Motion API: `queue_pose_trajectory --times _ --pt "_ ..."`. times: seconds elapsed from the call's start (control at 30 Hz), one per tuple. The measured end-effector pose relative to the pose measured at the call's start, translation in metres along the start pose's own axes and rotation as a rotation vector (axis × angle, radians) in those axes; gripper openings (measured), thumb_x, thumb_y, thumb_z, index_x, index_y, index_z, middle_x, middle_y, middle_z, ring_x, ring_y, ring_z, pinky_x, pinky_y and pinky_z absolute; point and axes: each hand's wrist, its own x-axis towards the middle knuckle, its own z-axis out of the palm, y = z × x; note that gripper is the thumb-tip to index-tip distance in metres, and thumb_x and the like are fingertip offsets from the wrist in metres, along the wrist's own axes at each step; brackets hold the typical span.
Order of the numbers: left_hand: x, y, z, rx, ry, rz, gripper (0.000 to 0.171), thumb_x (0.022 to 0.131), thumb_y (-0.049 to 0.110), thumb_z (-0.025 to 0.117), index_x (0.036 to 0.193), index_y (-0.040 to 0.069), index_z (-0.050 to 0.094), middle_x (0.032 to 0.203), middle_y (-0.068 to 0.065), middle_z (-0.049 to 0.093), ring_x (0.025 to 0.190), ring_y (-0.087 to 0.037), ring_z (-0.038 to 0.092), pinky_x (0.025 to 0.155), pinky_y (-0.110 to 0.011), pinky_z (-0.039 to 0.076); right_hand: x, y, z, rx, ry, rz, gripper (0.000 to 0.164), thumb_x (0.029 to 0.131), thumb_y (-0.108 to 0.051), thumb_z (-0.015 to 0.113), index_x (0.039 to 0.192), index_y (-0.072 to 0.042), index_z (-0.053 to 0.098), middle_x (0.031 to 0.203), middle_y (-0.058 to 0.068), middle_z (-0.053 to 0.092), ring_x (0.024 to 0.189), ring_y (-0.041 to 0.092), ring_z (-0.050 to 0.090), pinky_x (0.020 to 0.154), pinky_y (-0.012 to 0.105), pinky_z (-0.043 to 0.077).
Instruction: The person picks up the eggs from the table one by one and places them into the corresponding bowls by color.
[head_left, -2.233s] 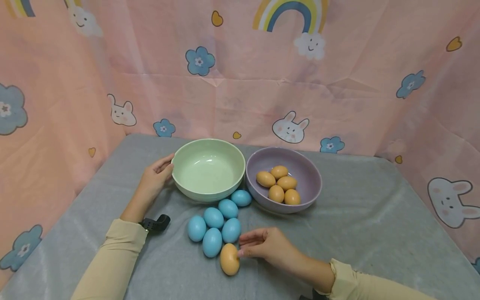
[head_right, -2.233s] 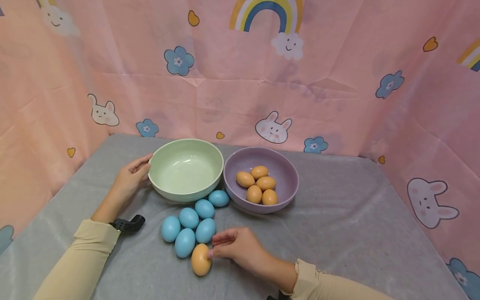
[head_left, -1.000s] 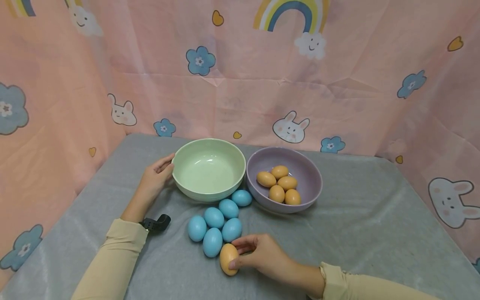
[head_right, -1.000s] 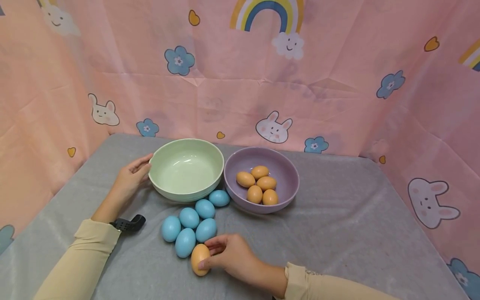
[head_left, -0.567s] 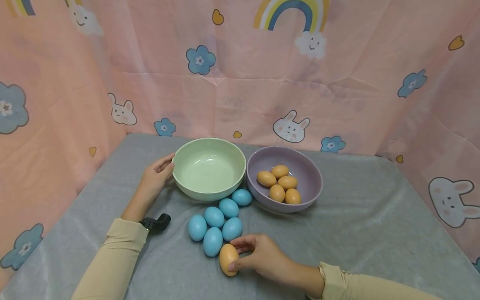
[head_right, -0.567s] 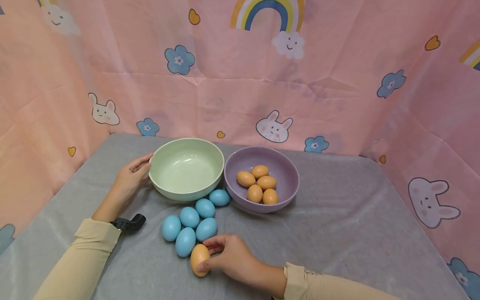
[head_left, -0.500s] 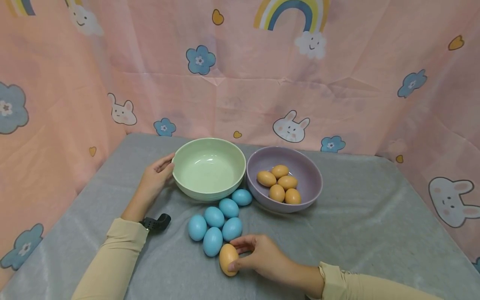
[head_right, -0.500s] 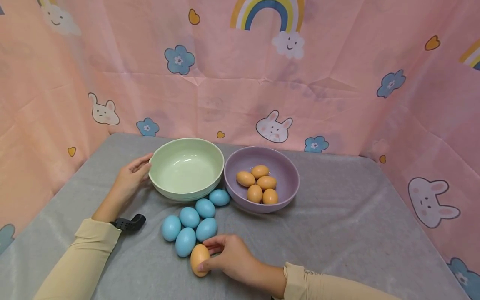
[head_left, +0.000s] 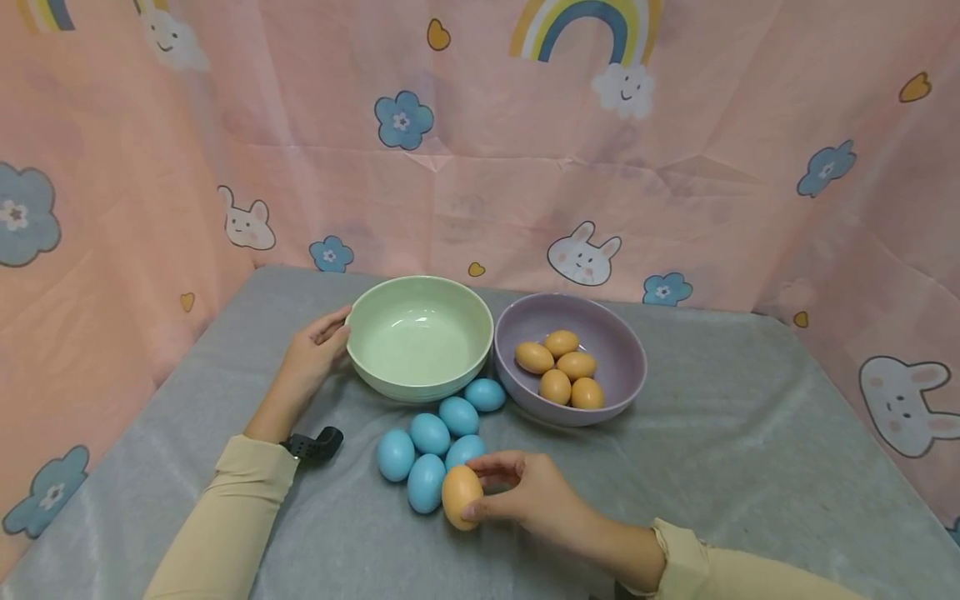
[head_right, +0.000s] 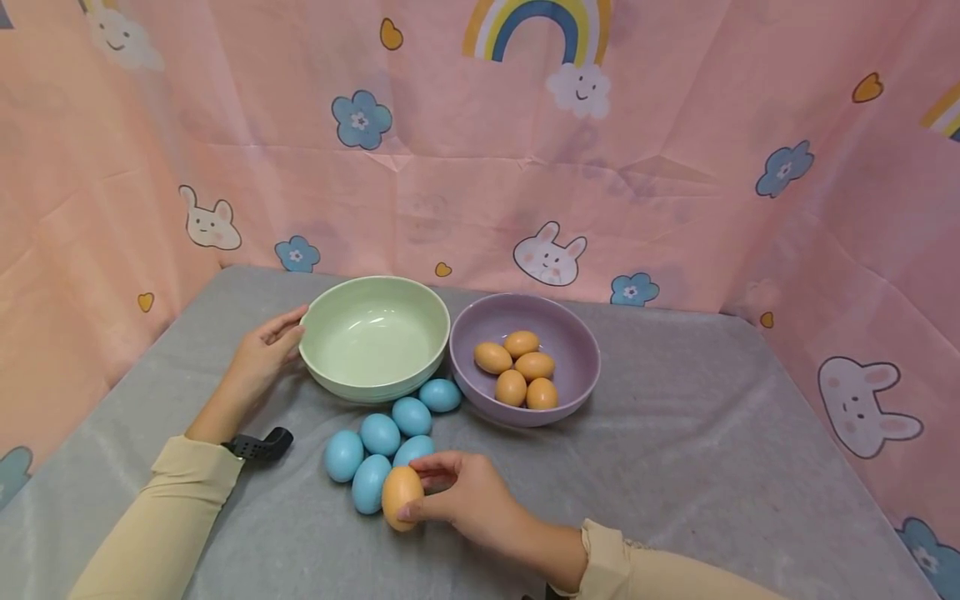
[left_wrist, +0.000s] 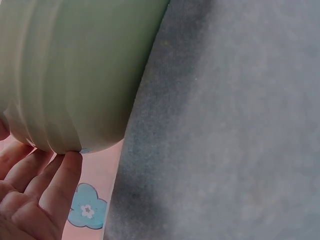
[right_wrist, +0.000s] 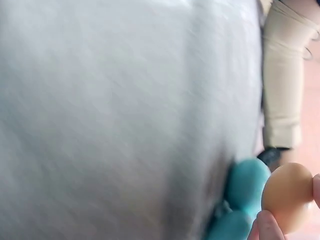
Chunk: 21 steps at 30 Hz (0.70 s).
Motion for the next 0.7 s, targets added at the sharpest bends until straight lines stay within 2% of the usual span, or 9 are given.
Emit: queue_pose_trajectory --times 0.07,0.2,0.27,0.37,0.5,0.6,0.7 --pt "0.0 0.0 0.0 0.0 0.0 -0.001 0.052 0.105 0.026 0.05 0.153 0.011 0.039 0.155 -0.014 0.044 0.141 -0.026 0.046 0.09 -0.006 0.049 0.001 -0.006 -0.004 -0.003 0.015 -0.035 0.047 0.076 -0.009 0.084 0.118 0.005 0.069 0.11 0.015 0.075 0.098 0.01 0.068 0.084 0.02 0.054" --pt "0.0 0.0 0.0 -0.008 -0.002 0.002 0.052 0.105 0.025 0.05 0.153 0.009 0.039 0.155 -0.014 0.043 0.142 -0.027 0.044 0.09 -0.006 0.049 0.004 -0.021 -0.015 -0.045 0.061 -0.067 0.046 0.077 -0.015 0.085 0.118 0.0 0.071 0.111 0.011 0.075 0.106 0.015 0.067 0.102 0.041 0.052" --pt "0.0 0.0 0.0 -0.012 -0.002 0.002 0.052 0.105 0.025 0.05 0.153 0.009 0.039 0.155 -0.014 0.043 0.142 -0.027 0.044 0.09 -0.006 0.049 0.006 -0.029 -0.02 -0.06 0.092 -0.066 0.046 0.077 -0.017 0.085 0.119 -0.004 0.071 0.111 0.009 0.075 0.109 0.016 0.066 0.106 0.048 0.048" --pt "-0.001 0.0 -0.001 -0.009 -0.003 -0.001 0.052 0.105 0.026 0.05 0.153 0.01 0.039 0.155 -0.014 0.043 0.142 -0.027 0.045 0.09 -0.006 0.049 0.01 -0.038 -0.028 -0.066 0.14 -0.05 0.047 0.077 -0.017 0.085 0.121 -0.006 0.071 0.114 0.007 0.074 0.112 0.018 0.066 0.102 0.04 0.052" --pt "-0.002 0.0 -0.001 0.005 -0.005 -0.003 0.053 0.105 0.028 0.051 0.153 0.011 0.039 0.155 -0.013 0.044 0.141 -0.026 0.045 0.09 -0.005 0.049 0.014 -0.044 -0.038 -0.075 0.193 -0.045 0.049 0.079 -0.018 0.085 0.123 -0.006 0.069 0.119 0.008 0.073 0.113 0.021 0.067 0.089 0.025 0.057" --pt "-0.002 0.0 0.0 0.002 -0.006 0.0 0.053 0.105 0.028 0.051 0.153 0.011 0.039 0.155 -0.013 0.044 0.141 -0.025 0.045 0.09 -0.005 0.049 0.016 -0.047 -0.044 -0.071 0.235 -0.05 0.049 0.08 -0.018 0.084 0.125 -0.005 0.069 0.121 0.009 0.072 0.113 0.02 0.067 0.086 0.02 0.056" --pt "-0.001 0.0 -0.001 -0.004 -0.007 0.006 0.053 0.105 0.028 0.05 0.154 0.011 0.038 0.155 -0.013 0.043 0.141 -0.026 0.045 0.09 -0.005 0.049 0.017 -0.049 -0.051 -0.023 0.271 -0.04 0.05 0.082 -0.016 0.082 0.128 -0.004 0.067 0.123 0.009 0.071 0.11 0.014 0.067 0.086 0.016 0.055"
